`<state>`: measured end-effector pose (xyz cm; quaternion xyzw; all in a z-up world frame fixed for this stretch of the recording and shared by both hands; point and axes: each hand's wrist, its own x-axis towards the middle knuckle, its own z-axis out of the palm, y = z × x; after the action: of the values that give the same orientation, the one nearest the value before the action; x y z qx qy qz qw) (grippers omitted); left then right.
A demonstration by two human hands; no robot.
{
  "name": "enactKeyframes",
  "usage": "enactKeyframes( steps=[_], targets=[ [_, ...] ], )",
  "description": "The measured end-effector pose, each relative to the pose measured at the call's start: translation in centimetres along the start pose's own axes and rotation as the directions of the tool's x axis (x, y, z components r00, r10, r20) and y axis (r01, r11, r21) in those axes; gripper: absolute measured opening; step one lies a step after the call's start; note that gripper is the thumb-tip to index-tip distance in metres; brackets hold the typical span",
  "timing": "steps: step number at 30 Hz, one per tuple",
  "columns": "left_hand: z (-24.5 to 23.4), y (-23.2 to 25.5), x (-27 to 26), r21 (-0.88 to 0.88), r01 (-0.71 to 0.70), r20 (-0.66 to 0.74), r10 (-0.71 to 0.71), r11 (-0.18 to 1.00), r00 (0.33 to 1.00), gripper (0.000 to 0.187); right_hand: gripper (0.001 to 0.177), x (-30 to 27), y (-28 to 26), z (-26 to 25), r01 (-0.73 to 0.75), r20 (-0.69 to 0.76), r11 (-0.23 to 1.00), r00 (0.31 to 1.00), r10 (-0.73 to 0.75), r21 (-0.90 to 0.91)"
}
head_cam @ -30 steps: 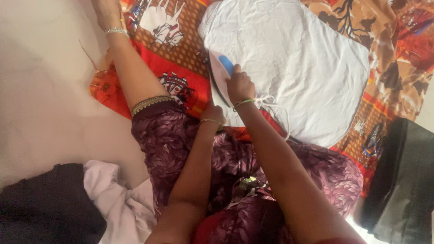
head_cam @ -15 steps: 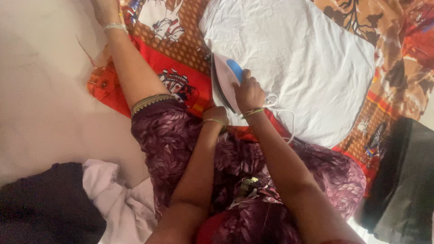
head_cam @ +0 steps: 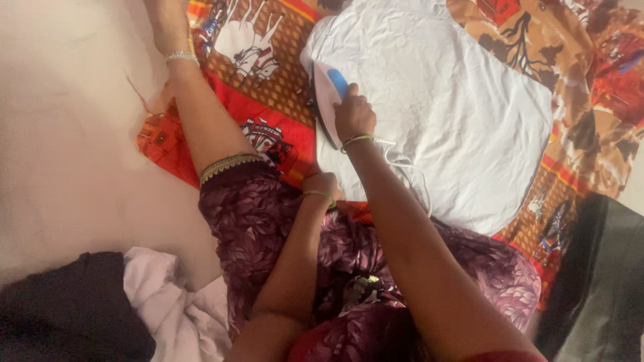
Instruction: The person irons a white shirt laid out on a patterned mat on the floor. They use a blue and white electric iron, moving it back and forth across the fabric to smooth out wrinkles. The person occasionally adjusts the shirt with their left hand while ironing with their right.
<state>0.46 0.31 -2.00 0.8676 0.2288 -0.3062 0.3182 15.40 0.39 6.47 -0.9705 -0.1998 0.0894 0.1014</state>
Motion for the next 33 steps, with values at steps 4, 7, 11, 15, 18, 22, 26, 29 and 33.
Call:
enactKeyframes(
  steps=[4, 7, 11, 15, 18, 22, 26, 29, 33],
  targets=[
    [0.0, 0.3, -1.6, 0.013, -0.013, -0.014, 0.013, 1.000, 1.000, 0.036, 0.048, -3.8, 1.6, -0.2, 0.066, 0.016, 0.998, 0.998, -0.066, -0.023],
    [-1.5, 1.2, -3.1, 0.036, -0.016, -0.005, 0.016, 0.999, 1.000, 0.038, 0.049, -6.6, 3.2, -0.4, 0.090, 0.017, 0.993, 0.996, -0.089, -0.078],
    [-3.4, 2.5, -5.0, 0.051, 0.049, 0.128, -0.055, 0.998, 0.990, 0.043, 0.047, -8.7, 4.1, -0.5, 0.099, -0.007, 0.986, 0.995, -0.100, -0.135],
    [-4.0, 2.8, -5.6, 0.045, 0.043, 0.120, -0.048, 0.998, 0.992, 0.043, 0.052, -8.1, 3.4, -0.4, 0.056, 0.075, 0.973, 0.996, -0.040, -0.226],
    [-3.6, 2.6, -5.4, 0.036, 0.043, 0.116, -0.047, 0.998, 0.992, 0.040, 0.045, -6.0, 2.7, 0.2, 0.036, 0.004, 0.990, 0.999, -0.035, -0.139],
    [-3.7, 2.0, -4.6, 0.038, 0.039, 0.099, -0.043, 0.998, 0.994, 0.037, 0.047, -1.7, 1.6, 1.2, -0.003, -0.057, 1.000, 0.998, 0.002, -0.026],
    [-3.0, 1.6, -4.2, 0.056, 0.018, 0.080, -0.022, 0.998, 0.997, 0.034, 0.038, 1.1, 1.6, 1.5, -0.008, -0.092, 0.996, 0.996, 0.016, 0.089],
    [-3.3, 1.8, -2.9, 0.067, -0.012, 0.025, 0.010, 0.998, 1.000, 0.032, 0.038, 0.6, 1.0, 1.6, 0.006, -0.143, 0.998, 0.990, 0.004, 0.063],
    [-1.1, 0.8, -1.8, 0.071, -0.025, -0.029, 0.027, 0.997, 0.999, 0.030, 0.037, -2.2, 1.8, 2.2, 0.009, -0.110, 1.000, 0.994, -0.008, 0.010]
  ],
)
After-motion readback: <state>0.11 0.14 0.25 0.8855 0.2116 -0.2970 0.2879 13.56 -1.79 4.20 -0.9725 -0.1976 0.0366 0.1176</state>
